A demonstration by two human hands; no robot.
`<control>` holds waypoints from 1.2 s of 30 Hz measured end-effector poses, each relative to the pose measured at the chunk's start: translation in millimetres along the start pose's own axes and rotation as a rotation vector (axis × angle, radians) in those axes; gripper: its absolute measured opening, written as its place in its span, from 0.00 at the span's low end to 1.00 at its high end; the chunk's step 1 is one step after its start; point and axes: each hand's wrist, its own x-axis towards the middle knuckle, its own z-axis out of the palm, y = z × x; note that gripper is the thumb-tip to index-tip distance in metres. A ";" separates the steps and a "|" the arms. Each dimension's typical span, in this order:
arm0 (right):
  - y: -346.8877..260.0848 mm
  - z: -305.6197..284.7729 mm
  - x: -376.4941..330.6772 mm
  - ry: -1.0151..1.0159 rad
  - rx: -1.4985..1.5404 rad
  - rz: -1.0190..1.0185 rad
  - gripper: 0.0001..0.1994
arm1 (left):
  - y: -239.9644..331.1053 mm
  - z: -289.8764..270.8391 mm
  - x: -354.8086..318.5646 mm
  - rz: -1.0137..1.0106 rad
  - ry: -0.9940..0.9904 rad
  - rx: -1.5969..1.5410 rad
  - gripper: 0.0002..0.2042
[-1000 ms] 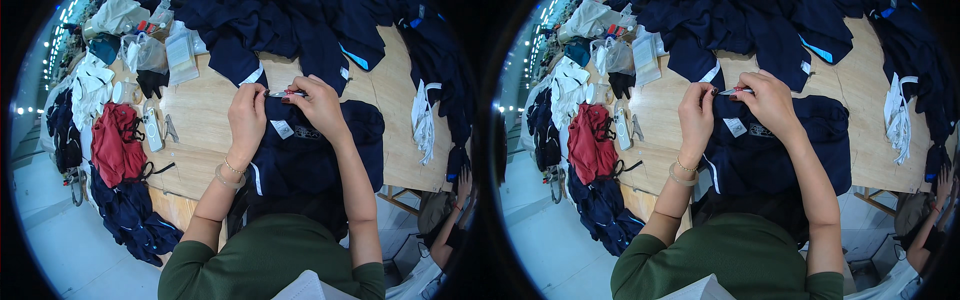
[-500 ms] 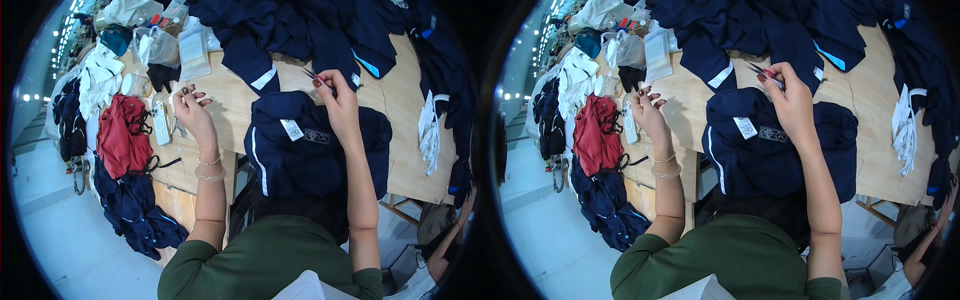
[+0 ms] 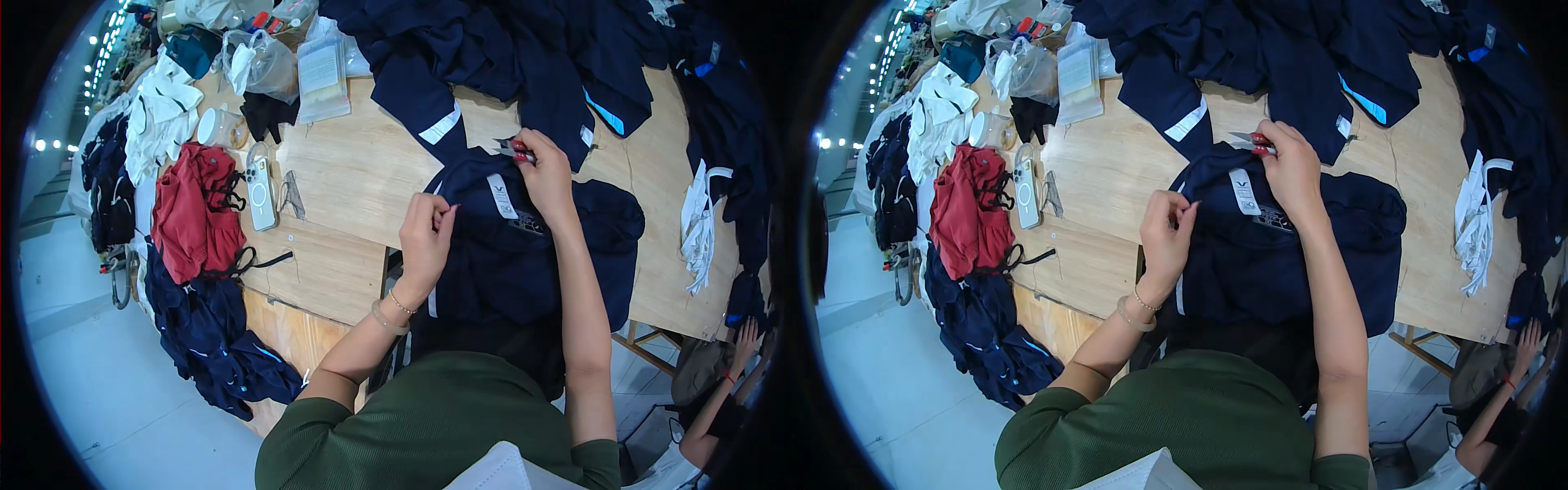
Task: Trim loose threads and inspect labels on blue athletic shorts using thread snips.
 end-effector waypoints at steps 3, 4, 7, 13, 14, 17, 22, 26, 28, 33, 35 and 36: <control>4.5 -1.4 0.5 -0.041 0.081 0.091 0.12 | -5.7 -2.2 -4.3 -0.106 -0.016 -0.064 0.08; 5.5 -1.3 0.4 -0.042 0.081 0.090 0.12 | -5.6 -3.4 -3.9 -0.107 -0.014 -0.064 0.08; 9.0 -1.7 -0.2 -0.031 0.066 0.091 0.12 | -2.3 -7.5 2.1 -0.210 0.019 -0.171 0.10; 6.7 -0.9 -0.5 0.000 0.140 0.069 0.11 | 6.1 -4.9 21.8 -0.329 -0.077 -0.135 0.07; 6.0 -2.2 -0.3 -0.021 0.122 0.097 0.11 | 5.7 -5.7 22.2 -0.328 -0.077 -0.134 0.07; 5.5 -4.1 -0.8 -0.041 0.103 0.131 0.11 | 0.0 -15.8 24.3 -0.254 -0.069 -0.007 0.02; -2.1 -8.1 -0.5 -0.077 0.128 0.183 0.10 | 3.5 -35.0 27.2 -0.286 -0.109 -0.128 0.01; -40.4 -26.0 2.3 -0.057 0.238 0.247 0.09 | 22.1 -35.8 20.7 -0.572 -0.179 -0.667 0.02; -53.7 -36.1 3.2 -0.084 0.251 0.290 0.11 | 27.2 -29.8 15.3 -0.652 -0.155 -0.805 0.02; -66.3 -42.0 -3.5 -0.271 0.449 0.328 0.11 | 17.6 -19.2 2.3 -0.580 -0.126 -0.863 0.02; -68.9 -37.3 -7.4 -0.365 0.504 0.433 0.09 | 15.2 -17.3 -2.5 -0.572 -0.104 -0.849 0.02; -69.8 -34.9 -9.4 -0.367 0.504 0.431 0.09 | 13.7 -15.7 -5.2 -0.554 -0.092 -0.852 0.02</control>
